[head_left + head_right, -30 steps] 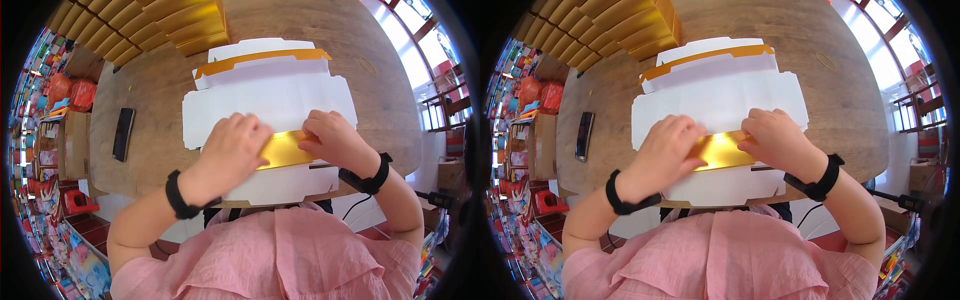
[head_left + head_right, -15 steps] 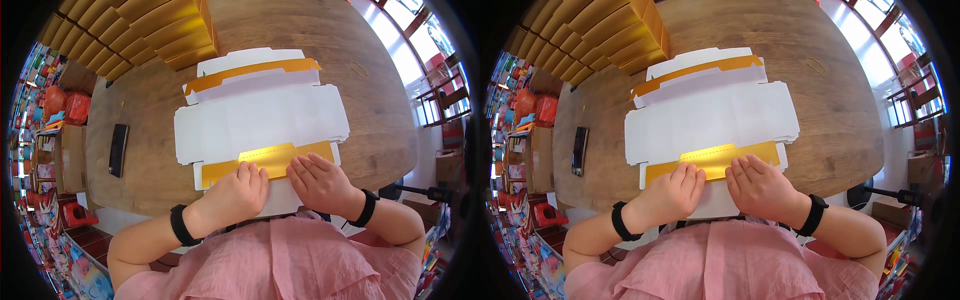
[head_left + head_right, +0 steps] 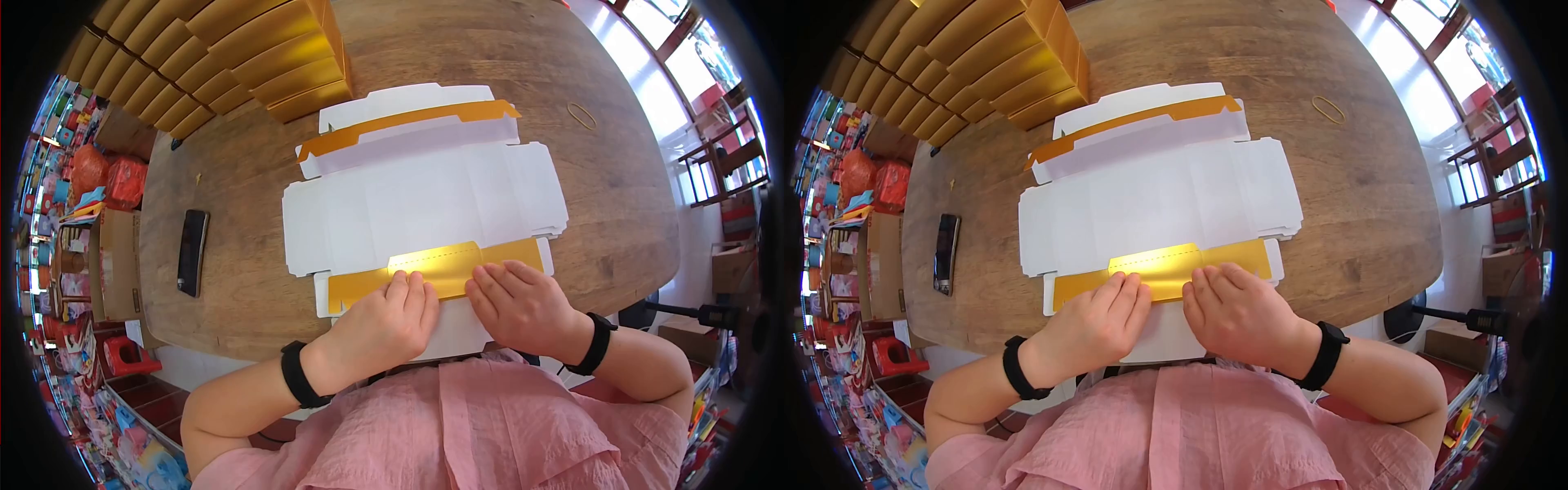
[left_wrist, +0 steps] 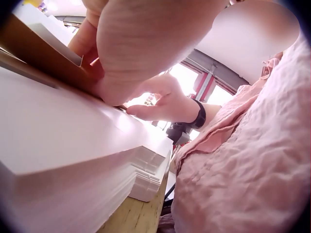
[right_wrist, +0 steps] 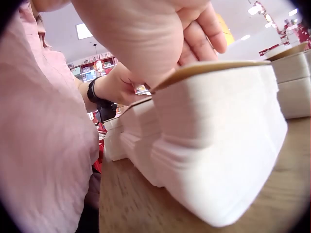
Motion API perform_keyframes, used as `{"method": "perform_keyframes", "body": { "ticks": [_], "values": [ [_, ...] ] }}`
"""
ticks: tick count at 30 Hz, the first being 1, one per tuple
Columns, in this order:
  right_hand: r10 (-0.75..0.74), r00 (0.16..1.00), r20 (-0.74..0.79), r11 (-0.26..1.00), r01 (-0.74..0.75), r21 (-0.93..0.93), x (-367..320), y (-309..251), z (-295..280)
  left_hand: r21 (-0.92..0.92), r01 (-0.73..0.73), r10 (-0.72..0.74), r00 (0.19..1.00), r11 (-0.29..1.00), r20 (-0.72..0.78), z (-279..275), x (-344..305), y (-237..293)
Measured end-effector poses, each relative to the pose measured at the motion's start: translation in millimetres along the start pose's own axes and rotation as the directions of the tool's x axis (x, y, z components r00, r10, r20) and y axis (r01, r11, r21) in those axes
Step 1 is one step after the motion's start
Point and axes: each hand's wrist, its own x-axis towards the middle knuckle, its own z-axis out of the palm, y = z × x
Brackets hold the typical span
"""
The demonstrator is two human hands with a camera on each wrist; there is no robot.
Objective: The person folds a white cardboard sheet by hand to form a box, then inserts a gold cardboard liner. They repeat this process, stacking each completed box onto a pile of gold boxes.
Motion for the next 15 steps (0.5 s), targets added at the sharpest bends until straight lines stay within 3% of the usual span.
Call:
{"method": "perform_keyframes", "body": {
  "ticks": [2, 4, 9, 11, 12, 14, 15],
  "values": [
    [0.023, 1.000, 0.019, 0.999, -0.023, 0.024, 4, 0, 1, -0.054, 0.089, -0.086, 0.995, 0.995, 0.055, -2, 4, 2],
    [0.142, 0.986, 0.088, 0.987, -0.148, 0.063, 11, 2, 3, -0.090, 0.129, -0.125, 0.991, 0.988, 0.054, -3, 9, 3],
    [0.116, 0.957, 0.264, 0.958, -0.178, 0.225, 37, 31, -6, -0.286, 0.248, -0.220, 0.967, 0.925, 0.128, -10, 27, -18],
    [0.099, 0.951, 0.292, 0.939, -0.187, 0.288, 49, 50, -3, -0.448, 0.573, -0.307, 0.786, 0.686, 0.536, -21, 43, -49],
    [0.157, 0.933, 0.324, 0.925, -0.254, 0.282, 55, 59, 3, -0.445, 0.573, -0.312, 0.788, 0.689, 0.531, -14, 42, -58],
    [0.260, 0.898, 0.355, 0.926, -0.336, 0.171, 60, 64, 2, -0.371, 0.454, -0.410, 0.891, 0.810, 0.197, 10, 37, -72],
    [0.260, 0.899, 0.352, 0.927, -0.334, 0.169, 59, 63, 6, -0.368, 0.454, -0.411, 0.891, 0.811, 0.194, 12, 39, -76]
  ]
}}
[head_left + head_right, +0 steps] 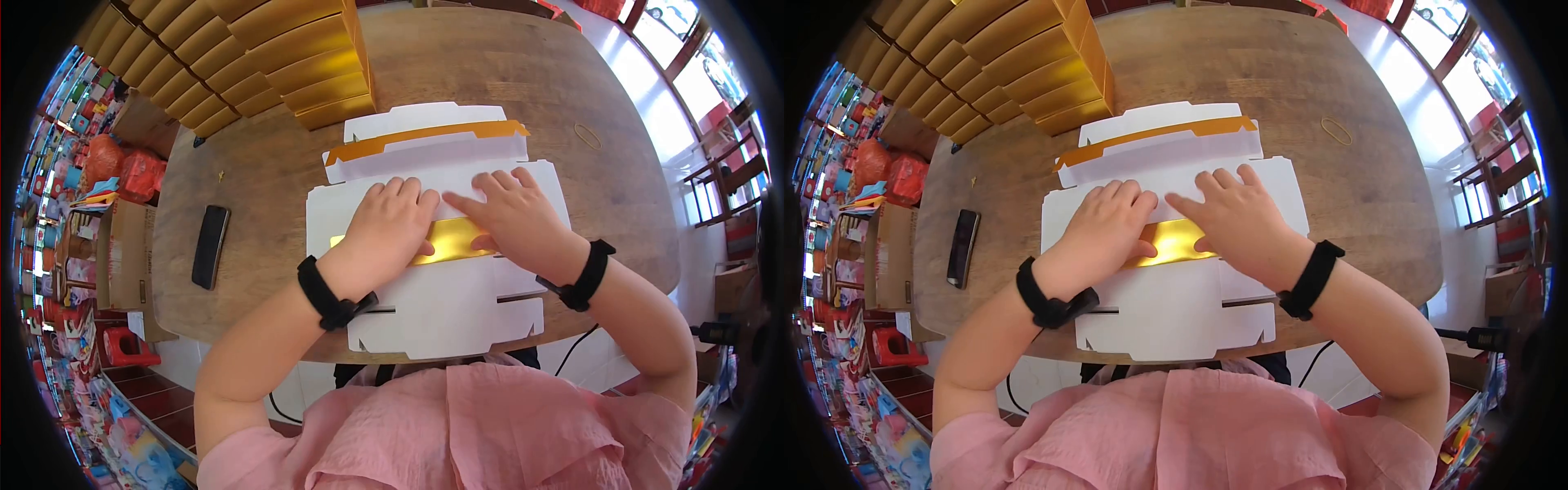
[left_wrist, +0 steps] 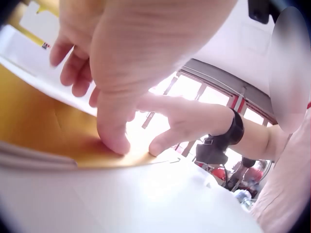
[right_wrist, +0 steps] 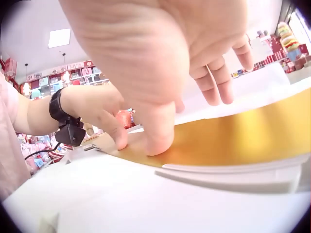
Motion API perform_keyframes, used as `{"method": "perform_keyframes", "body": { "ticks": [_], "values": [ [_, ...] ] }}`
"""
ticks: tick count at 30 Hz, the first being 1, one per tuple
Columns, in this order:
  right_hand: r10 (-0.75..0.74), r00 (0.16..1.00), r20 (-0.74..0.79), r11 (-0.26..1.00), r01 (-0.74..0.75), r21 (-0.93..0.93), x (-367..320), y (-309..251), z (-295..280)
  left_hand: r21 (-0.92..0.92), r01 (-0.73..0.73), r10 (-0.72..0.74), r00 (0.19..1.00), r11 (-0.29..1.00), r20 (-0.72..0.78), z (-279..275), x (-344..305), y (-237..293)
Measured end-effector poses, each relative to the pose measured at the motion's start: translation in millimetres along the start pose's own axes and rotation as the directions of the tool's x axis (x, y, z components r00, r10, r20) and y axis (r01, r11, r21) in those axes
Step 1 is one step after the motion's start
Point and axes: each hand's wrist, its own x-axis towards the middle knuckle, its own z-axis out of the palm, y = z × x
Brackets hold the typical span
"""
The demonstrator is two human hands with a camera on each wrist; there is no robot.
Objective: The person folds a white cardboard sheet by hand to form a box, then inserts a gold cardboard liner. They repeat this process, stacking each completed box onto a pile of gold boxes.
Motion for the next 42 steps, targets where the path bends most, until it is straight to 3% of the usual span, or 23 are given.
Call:
{"method": "perform_keyframes", "body": {
  "ticks": [2, 3, 5, 6, 7, 8, 9, 10, 11, 12, 13, 16, 18, 20, 22, 24, 26, 27, 28, 30, 37, 39, 42],
  "values": [
    [-0.036, 0.952, -0.304, 0.993, -0.002, -0.121, 1, 2, 13, 0.066, -0.055, 0.056, 0.998, 0.996, -0.015, 1, 6, -3],
    [-0.036, 0.951, -0.306, 0.992, -0.002, -0.123, 0, -2, 11, 0.068, -0.056, 0.057, 0.998, 0.996, -0.017, 4, 6, -4],
    [-0.094, 0.915, -0.393, 0.977, 0.009, -0.212, -2, -17, 4, -0.254, -0.132, 0.138, 0.990, 0.958, 0.006, 11, 8, -10],
    [-0.196, 0.882, -0.429, 0.980, 0.157, -0.125, -10, -27, -2, -0.362, -0.163, 0.185, 0.983, 0.918, 0.025, 23, 11, -10],
    [-0.275, 0.787, -0.552, 0.952, 0.305, -0.040, -26, -42, 2, -0.314, -0.200, 0.183, 0.979, 0.928, -0.084, 13, 10, 1],
    [-0.361, 0.832, -0.422, 0.891, 0.441, 0.107, -45, -53, -5, -0.265, -0.230, 0.184, 0.965, 0.937, -0.188, -6, 8, 17],
    [-0.373, 0.859, -0.350, 0.840, 0.473, 0.267, -60, -64, -14, -0.149, -0.286, 0.226, 0.918, 0.946, -0.327, -30, 1, 33],
    [-0.371, 0.862, -0.345, 0.839, 0.471, 0.272, -70, -63, -10, -0.032, -0.321, 0.274, 0.851, 0.946, -0.449, -55, -7, 46],
    [-0.211, 0.940, -0.267, 0.843, 0.314, 0.438, -83, -57, -5, -0.039, -0.321, 0.271, 0.853, 0.946, -0.447, -73, -13, 50],
    [-0.056, 0.986, -0.160, 0.805, 0.140, 0.577, -96, -48, 1, 0.075, -0.366, 0.360, 0.823, 0.928, -0.439, -90, -21, 51],
    [-0.059, 0.986, -0.156, 0.806, 0.139, 0.575, -109, -32, 17, 0.191, -0.402, 0.445, 0.789, 0.895, -0.423, -99, -28, 47],
    [0.318, 0.926, -0.205, 0.568, -0.013, 0.823, -146, 23, 84, 0.320, -0.415, 0.511, 0.795, 0.852, -0.328, -92, -26, 11],
    [0.576, 0.795, -0.189, 0.664, -0.321, 0.675, -143, 40, 61, 0.307, -0.425, 0.503, 0.827, 0.851, -0.249, -78, -27, -17],
    [0.530, 0.832, -0.163, 0.699, -0.320, 0.640, -127, 25, 29, 0.295, -0.434, 0.492, 0.855, 0.851, -0.163, -59, -33, -39],
    [0.454, 0.877, -0.156, 0.732, -0.268, 0.627, -122, 18, 26, 0.211, -0.306, 0.324, 0.944, 0.928, -0.059, -48, -39, -48],
    [0.413, 0.901, -0.134, 0.729, -0.239, 0.642, -117, 5, 13, 0.162, -0.259, 0.261, 0.965, 0.952, 0.012, -46, -52, -49],
    [0.270, 0.956, -0.113, 0.734, -0.128, 0.667, -112, 0, 5, -0.145, -0.086, 0.094, 0.994, 0.986, 0.048, -46, -67, -42],
    [0.237, 0.969, -0.062, 0.819, -0.165, 0.550, -111, -1, 2, -0.243, -0.102, 0.125, 0.989, 0.965, 0.080, -45, -75, -44],
    [0.237, 0.970, -0.059, 0.816, -0.166, 0.554, -109, -4, 2, -0.244, -0.099, 0.123, 0.989, 0.965, 0.085, -41, -82, -40],
    [0.189, 0.974, -0.122, 0.927, -0.136, 0.350, -102, -10, 3, -0.381, -0.053, 0.075, 0.996, 0.923, 0.044, -36, -94, -24],
    [0.152, 0.969, -0.194, 0.940, -0.081, 0.332, -81, -1, 10, -0.450, -0.029, 0.029, 1.000, 0.892, -0.008, -10, -90, -25],
    [0.149, 0.944, -0.293, 0.919, -0.022, 0.395, -74, 1, 11, -0.537, -0.039, 0.040, 0.999, 0.843, -0.009, -19, -85, -24],
    [0.166, 0.959, -0.230, 0.913, -0.062, 0.402, -69, 4, 3, -0.503, -0.024, -0.008, 0.998, 0.864, -0.061, -19, -77, -23]
  ]
}}
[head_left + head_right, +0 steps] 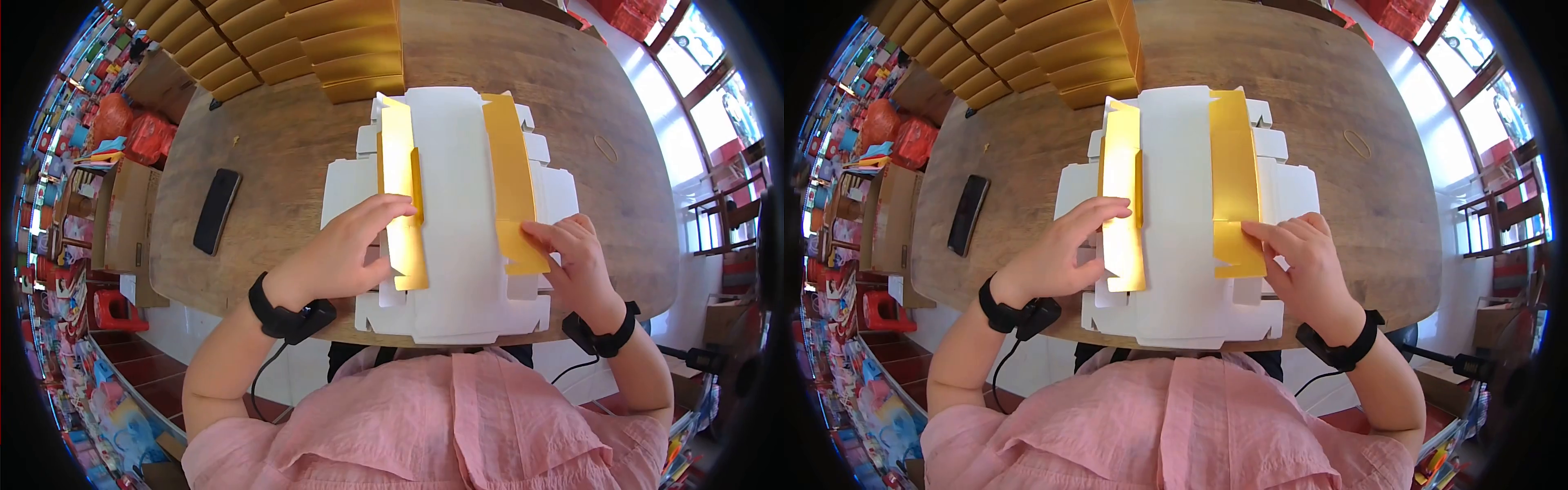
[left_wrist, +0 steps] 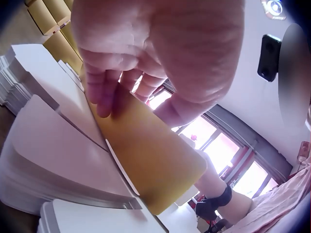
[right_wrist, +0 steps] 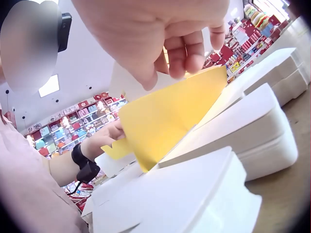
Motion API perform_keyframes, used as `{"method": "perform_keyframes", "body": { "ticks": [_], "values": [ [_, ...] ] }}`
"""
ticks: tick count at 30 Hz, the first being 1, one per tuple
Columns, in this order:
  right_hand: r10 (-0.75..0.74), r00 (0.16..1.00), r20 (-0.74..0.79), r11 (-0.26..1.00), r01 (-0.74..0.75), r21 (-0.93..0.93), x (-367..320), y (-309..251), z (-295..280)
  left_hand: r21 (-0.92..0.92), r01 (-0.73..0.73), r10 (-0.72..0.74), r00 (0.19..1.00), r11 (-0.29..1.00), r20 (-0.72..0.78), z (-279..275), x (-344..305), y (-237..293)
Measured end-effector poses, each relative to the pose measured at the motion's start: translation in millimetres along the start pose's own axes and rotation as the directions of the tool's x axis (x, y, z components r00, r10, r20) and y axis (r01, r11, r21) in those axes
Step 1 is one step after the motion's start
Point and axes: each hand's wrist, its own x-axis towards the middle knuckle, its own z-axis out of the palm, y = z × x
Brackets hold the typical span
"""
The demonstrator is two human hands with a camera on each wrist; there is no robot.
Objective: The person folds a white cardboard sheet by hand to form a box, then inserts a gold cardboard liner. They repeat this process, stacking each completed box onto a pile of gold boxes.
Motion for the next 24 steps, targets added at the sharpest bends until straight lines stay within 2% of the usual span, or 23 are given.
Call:
{"method": "perform_keyframes", "body": {
  "ticks": [4, 6, 7, 8, 9, 10, 11, 13, 16, 18, 20, 22, 24],
  "values": [
    [-0.066, 0.993, -0.103, 0.997, 0.068, 0.020, 17, -8, 2, 0.016, 0.029, -0.029, 1.000, 0.999, -0.011, 5, 9, 1],
    [-0.252, 0.959, -0.133, 0.959, 0.266, 0.101, 30, -8, 5, 0.082, -0.041, 0.036, 0.997, 0.996, 0.070, 4, 18, 3],
    [-0.185, 0.980, -0.069, 0.973, 0.193, 0.126, 32, -17, 2, 0.082, -0.041, 0.036, 0.997, 0.996, 0.067, 4, 21, 9],
    [-0.187, 0.980, -0.068, 0.973, 0.194, 0.125, 35, -23, 0, 0.147, -0.081, 0.070, 0.994, 0.986, 0.084, 4, 24, 16],
    [-0.228, 0.974, 0.003, 0.972, 0.227, 0.059, 39, -26, -3, 0.210, -0.122, 0.102, 0.989, 0.970, 0.104, 4, 27, 22],
    [-0.263, 0.962, 0.076, 0.965, 0.264, -0.004, 42, -29, -4, 0.210, -0.121, 0.101, 0.989, 0.970, 0.104, 4, 29, 27],
    [-0.263, 0.962, 0.077, 0.965, 0.264, -0.004, 44, -32, -4, 0.232, -0.101, 0.076, 0.990, 0.967, 0.115, 5, 30, 31],
    [-0.291, 0.928, 0.234, 0.942, 0.320, -0.096, 46, -36, -3, 0.255, -0.081, 0.050, 0.990, 0.964, 0.128, 8, 31, 32],
    [-0.279, 0.920, 0.275, 0.918, 0.340, -0.206, 46, -34, 4, 0.296, -0.114, 0.083, 0.990, 0.948, 0.116, 13, 31, 30],
    [-0.269, 0.924, 0.273, 0.907, 0.339, -0.252, 47, -37, 3, 0.337, -0.071, 0.050, 0.996, 0.939, 0.069, 17, 28, 32],
    [-0.256, 0.927, 0.273, 0.895, 0.334, -0.294, 45, -39, 9, 0.368, -0.052, 0.024, 0.996, 0.928, 0.081, 22, 27, 34],
    [-0.298, 0.904, 0.307, 0.829, 0.405, -0.385, 41, -39, 22, 0.402, -0.032, -0.004, 0.996, 0.915, 0.089, 26, 24, 35],
    [-0.295, 0.903, 0.313, 0.820, 0.407, -0.402, 43, -42, 24, 0.471, -0.055, -0.029, 0.985, 0.880, 0.170, 28, 22, 36]
  ]
}}
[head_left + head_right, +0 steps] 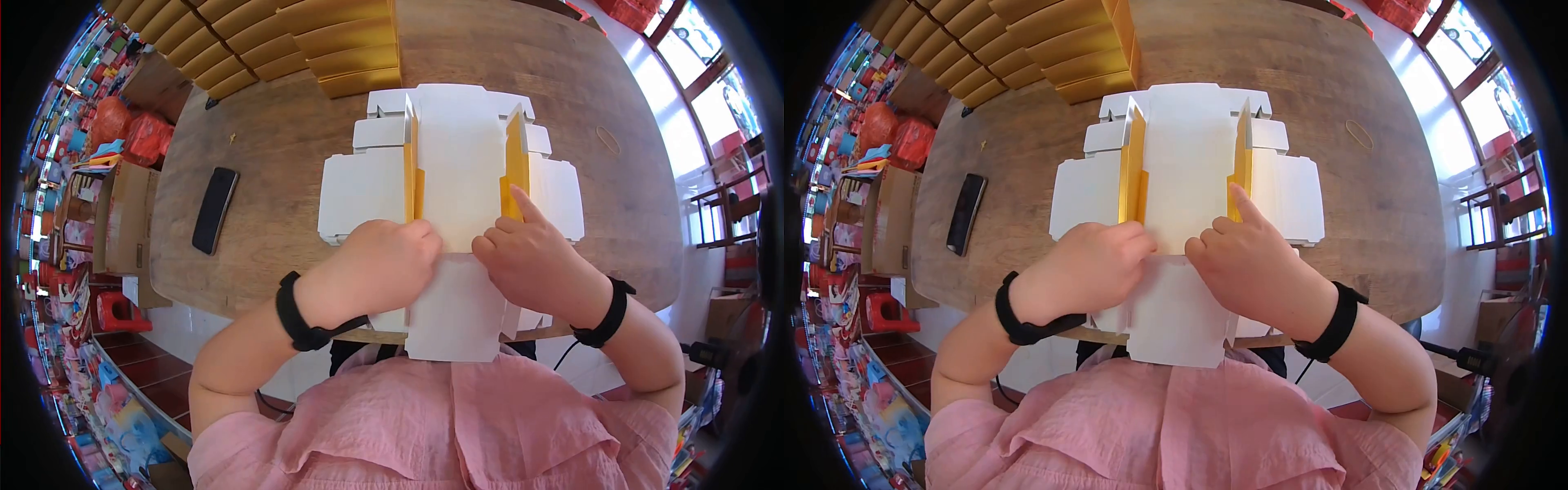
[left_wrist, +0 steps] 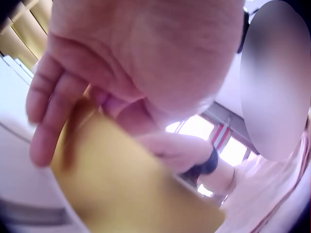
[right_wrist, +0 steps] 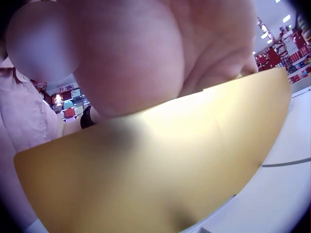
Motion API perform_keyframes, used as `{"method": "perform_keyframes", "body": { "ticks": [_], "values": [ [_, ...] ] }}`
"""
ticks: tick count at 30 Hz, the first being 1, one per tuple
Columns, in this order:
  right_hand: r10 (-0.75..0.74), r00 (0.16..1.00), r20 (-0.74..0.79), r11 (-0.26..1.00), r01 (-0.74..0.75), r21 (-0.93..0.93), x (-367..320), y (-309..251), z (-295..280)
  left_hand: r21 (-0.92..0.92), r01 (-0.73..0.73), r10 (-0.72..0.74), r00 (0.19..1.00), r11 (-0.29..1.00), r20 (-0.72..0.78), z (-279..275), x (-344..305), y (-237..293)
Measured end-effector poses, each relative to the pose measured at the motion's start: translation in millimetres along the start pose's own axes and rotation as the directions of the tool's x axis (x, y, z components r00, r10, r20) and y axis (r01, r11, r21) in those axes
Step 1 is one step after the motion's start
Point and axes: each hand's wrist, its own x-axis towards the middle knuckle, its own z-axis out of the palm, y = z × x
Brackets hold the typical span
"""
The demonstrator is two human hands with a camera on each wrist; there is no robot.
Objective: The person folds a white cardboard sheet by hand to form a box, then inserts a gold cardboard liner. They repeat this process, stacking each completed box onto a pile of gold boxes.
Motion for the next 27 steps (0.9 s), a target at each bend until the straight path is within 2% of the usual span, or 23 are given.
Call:
{"method": "perform_keyframes", "body": {
  "ticks": [1, 3, 6, 8, 10, 11, 13, 14, 16, 17, 19, 21, 22, 23, 24, 25, 26, 27],
  "values": [
    [-0.002, 1.000, 0.008, 1.000, 0.002, -0.022, 0, -1, 0, 0.001, -0.003, 0.003, 1.000, 1.000, 0.008, -5, -3, -2],
    [-0.006, 1.000, 0.001, 1.000, 0.006, -0.009, -1, 1, 2, -0.376, -0.098, 0.090, 0.995, 0.921, -0.038, -19, -10, -9],
    [-0.010, 1.000, 0.022, 1.000, 0.009, 0.018, 0, 3, 1, -0.364, -0.165, 0.138, 0.985, 0.917, -0.100, -9, -7, -18],
    [-0.001, 0.999, 0.049, 0.999, -0.001, 0.039, 0, 5, -4, -0.335, -0.111, 0.100, 0.994, 0.936, -0.052, -6, -1, -19],
    [0.042, 0.990, 0.134, 0.909, -0.093, 0.406, -5, 13, -16, -0.308, -0.062, 0.064, 0.998, 0.949, -0.002, -4, 2, -17],
    [0.043, 0.989, 0.139, 0.909, -0.097, 0.406, -11, 17, -20, -0.291, -0.052, 0.051, 0.999, 0.955, -0.011, -5, 3, -16],
    [0.081, 0.997, -0.004, 0.873, -0.069, 0.483, -24, 27, -25, -0.279, -0.040, 0.035, 0.999, 0.959, -0.021, -2, 2, -14],
    [0.080, 0.997, 0.000, 0.873, -0.070, 0.483, -26, 26, -22, -0.272, -0.042, 0.029, 0.998, 0.961, -0.053, 1, 2, -14],
    [0.110, 0.992, -0.054, 0.925, -0.083, 0.371, -32, 21, -12, -0.265, -0.049, 0.029, 0.996, 0.963, -0.081, 4, 2, -12],
    [0.116, 0.992, -0.054, 0.924, -0.088, 0.371, -32, 20, -7, -0.229, -0.054, 0.031, 0.995, 0.972, -0.100, 4, 2, -12],
    [0.076, 0.988, -0.134, 0.982, -0.051, 0.179, -29, 16, 1, -0.196, -0.058, 0.036, 0.993, 0.979, -0.115, 4, 1, -8],
    [0.079, 0.987, -0.140, 0.981, -0.052, 0.186, -27, 10, 2, -0.043, -0.089, 0.081, 0.983, 0.995, -0.163, 0, -4, -1],
    [0.081, 0.986, -0.148, 0.981, -0.052, 0.188, -27, 6, 3, -0.045, -0.087, 0.079, 0.985, 0.995, -0.156, 2, -7, 3],
    [0.083, 0.986, -0.147, 0.980, -0.054, 0.193, -28, 4, 6, 0.067, -0.096, 0.104, 0.985, 0.993, -0.135, 4, -8, 7],
    [0.077, 0.993, -0.087, 0.985, -0.063, 0.160, -28, 2, 9, 0.179, -0.108, 0.129, 0.985, 0.978, -0.112, 5, -9, 11],
    [0.075, 0.997, -0.026, 0.990, -0.071, 0.124, -29, 0, 11, 0.178, -0.112, 0.132, 0.985, 0.978, -0.108, 6, -9, 11],
    [0.080, 0.996, -0.024, 0.989, -0.077, 0.126, -31, -3, 11, 0.240, -0.114, 0.145, 0.982, 0.964, -0.117, 8, -9, 12],
    [0.120, 0.988, -0.092, 0.980, -0.103, 0.173, -33, -6, 11, 0.301, -0.115, 0.159, 0.979, 0.947, -0.125, 10, -9, 12]
  ]
}}
